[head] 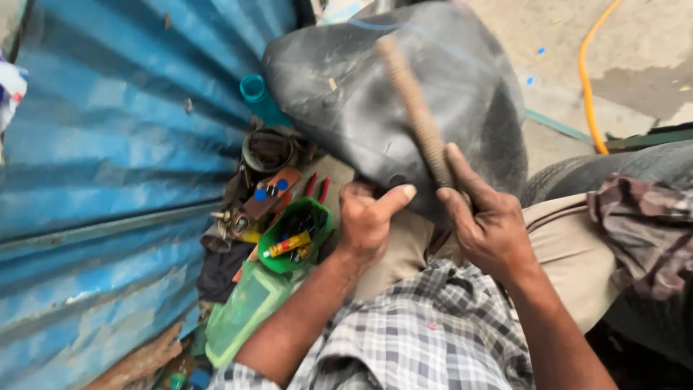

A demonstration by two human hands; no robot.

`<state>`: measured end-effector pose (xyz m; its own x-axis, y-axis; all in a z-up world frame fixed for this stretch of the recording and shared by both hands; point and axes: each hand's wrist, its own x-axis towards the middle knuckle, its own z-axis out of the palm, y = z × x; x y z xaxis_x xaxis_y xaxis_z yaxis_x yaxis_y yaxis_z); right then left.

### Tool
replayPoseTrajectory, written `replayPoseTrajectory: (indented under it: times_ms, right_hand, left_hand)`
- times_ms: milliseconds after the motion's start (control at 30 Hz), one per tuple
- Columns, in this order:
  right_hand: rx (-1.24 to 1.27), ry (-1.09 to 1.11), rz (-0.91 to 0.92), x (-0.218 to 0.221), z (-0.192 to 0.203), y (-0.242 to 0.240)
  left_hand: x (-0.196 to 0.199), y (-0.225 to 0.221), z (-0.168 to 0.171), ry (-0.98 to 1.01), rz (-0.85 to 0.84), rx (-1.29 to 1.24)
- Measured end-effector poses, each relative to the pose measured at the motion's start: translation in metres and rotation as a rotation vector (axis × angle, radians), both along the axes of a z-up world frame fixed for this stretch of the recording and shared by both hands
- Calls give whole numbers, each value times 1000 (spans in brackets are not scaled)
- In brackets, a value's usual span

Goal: The person is repairing a punctured inner tube by sanding the surface with a metal rod, applying adhesive, and then placing and pressing a rubber patch onto the puncture.

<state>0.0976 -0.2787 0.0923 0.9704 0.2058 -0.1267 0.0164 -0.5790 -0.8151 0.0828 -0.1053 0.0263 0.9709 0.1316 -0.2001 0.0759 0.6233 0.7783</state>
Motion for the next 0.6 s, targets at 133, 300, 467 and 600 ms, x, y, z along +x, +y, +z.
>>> replayPoseTrajectory:
  times_ms: [133,300,467,600]
  right_hand:
    - [84,28,25,-44,-38,-37]
    - [73,88,35,-43,-34,-24]
    - [32,-9,27,20,6,10]
    - [94,26,9,-46,-31,-34]
  left_hand:
    - [-2,8,-15,12,100,-125]
    - [0,10,0,85,-14,38]
    - [-10,-2,-65,94,87,361]
    - [5,16,37,269,131,-106]
